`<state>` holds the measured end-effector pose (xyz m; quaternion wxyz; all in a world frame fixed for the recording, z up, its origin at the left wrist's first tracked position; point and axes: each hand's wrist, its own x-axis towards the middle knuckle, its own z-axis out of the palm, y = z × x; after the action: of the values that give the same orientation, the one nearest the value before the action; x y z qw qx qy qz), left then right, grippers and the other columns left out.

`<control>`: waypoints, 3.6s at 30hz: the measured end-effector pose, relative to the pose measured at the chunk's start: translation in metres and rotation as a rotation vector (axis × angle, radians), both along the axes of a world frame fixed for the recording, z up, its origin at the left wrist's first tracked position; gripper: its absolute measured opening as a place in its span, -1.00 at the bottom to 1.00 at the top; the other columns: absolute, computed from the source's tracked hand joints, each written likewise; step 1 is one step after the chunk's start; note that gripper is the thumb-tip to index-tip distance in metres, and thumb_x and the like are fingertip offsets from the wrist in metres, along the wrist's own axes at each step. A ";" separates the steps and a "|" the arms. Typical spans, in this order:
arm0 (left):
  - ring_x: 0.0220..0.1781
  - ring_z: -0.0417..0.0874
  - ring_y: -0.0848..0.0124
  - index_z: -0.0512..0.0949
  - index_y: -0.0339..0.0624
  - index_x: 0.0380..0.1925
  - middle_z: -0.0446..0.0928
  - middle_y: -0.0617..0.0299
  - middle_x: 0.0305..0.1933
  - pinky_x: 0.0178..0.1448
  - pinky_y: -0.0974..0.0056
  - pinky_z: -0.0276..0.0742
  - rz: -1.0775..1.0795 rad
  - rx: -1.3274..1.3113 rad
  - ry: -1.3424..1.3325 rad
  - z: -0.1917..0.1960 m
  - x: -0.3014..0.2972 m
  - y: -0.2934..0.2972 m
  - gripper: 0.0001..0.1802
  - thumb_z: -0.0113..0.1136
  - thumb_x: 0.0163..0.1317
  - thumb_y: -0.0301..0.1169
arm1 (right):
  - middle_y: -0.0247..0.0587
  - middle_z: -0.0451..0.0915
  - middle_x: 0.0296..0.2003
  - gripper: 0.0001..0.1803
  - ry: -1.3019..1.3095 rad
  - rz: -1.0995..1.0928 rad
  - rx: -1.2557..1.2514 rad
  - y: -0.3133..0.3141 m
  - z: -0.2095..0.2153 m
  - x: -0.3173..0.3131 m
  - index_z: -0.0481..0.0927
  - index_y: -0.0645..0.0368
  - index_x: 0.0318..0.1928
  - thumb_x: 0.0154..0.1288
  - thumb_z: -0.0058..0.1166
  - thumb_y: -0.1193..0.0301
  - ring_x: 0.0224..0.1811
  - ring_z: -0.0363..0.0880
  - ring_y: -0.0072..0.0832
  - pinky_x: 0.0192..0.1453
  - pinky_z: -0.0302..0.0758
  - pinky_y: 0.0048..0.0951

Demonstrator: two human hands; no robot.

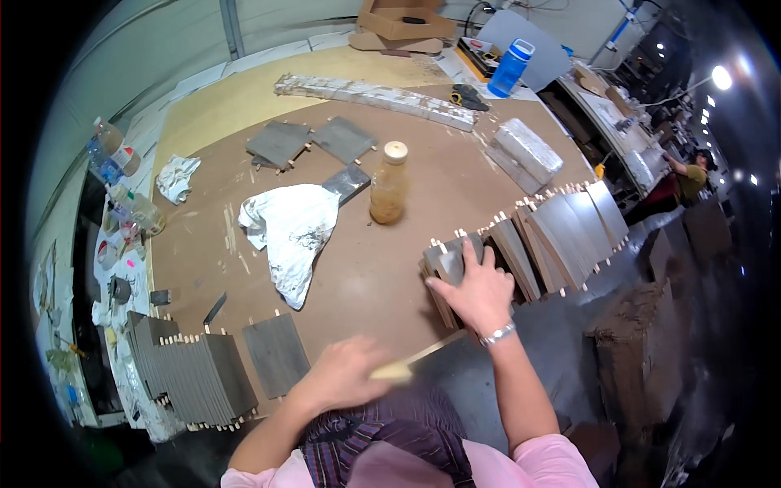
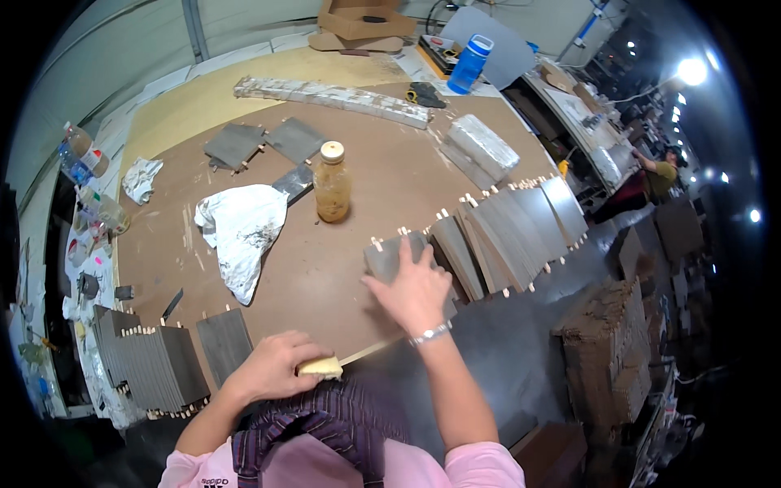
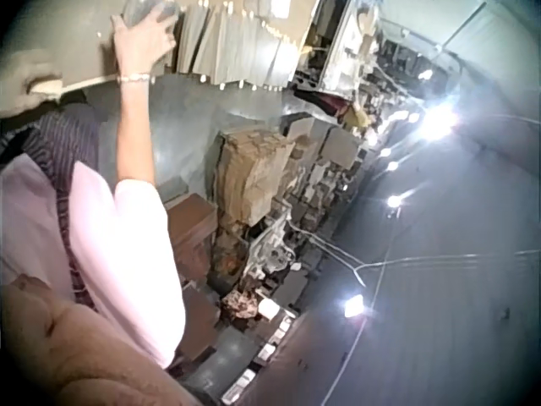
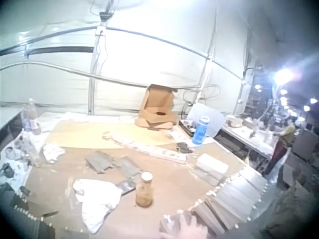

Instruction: The person wipes a wood panel with a cloth, applies a liquid finish from a bottle using a sponge to several panels, and stacks them on a work table.

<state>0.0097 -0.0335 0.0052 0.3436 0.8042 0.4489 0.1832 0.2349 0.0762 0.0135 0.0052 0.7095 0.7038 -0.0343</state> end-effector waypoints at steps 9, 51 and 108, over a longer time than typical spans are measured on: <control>-0.14 0.63 0.17 0.65 -0.15 -0.17 0.60 0.14 -0.20 -0.05 0.16 0.57 0.017 0.058 -0.115 -0.005 -0.052 -0.054 -0.62 0.29 -0.08 -0.37 | 0.16 0.33 0.27 -0.27 0.354 0.030 0.495 -0.036 0.043 -0.011 0.41 0.21 0.26 0.10 0.28 0.17 0.33 0.27 -0.02 0.39 0.23 -0.13; 0.05 0.60 0.35 0.47 -0.50 -0.01 0.53 0.00 0.03 0.17 0.28 0.51 0.906 -0.110 -1.242 -0.019 -0.135 -0.137 -0.63 0.15 0.13 -0.66 | 0.26 0.05 0.38 -0.04 0.727 0.556 -0.304 -0.114 -0.097 -0.204 0.26 0.08 0.37 -0.14 0.32 0.26 0.40 0.10 0.09 0.43 0.15 -0.05; -0.14 0.56 0.10 0.58 -0.24 -0.22 0.55 0.07 -0.18 -0.06 0.14 0.50 0.744 0.585 -0.115 -0.001 -0.103 -0.005 -0.63 0.27 -0.16 -0.59 | 0.16 0.14 0.39 0.01 2.490 -0.118 -1.332 -0.119 -0.042 -0.115 0.03 0.22 0.45 0.24 -0.20 -0.29 0.41 0.17 0.11 0.41 0.19 0.19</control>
<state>-0.0928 -0.0380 0.0046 0.0381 0.6404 0.6164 0.4566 0.1198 -0.0429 -0.0288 -0.2826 0.1083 0.0698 -0.9505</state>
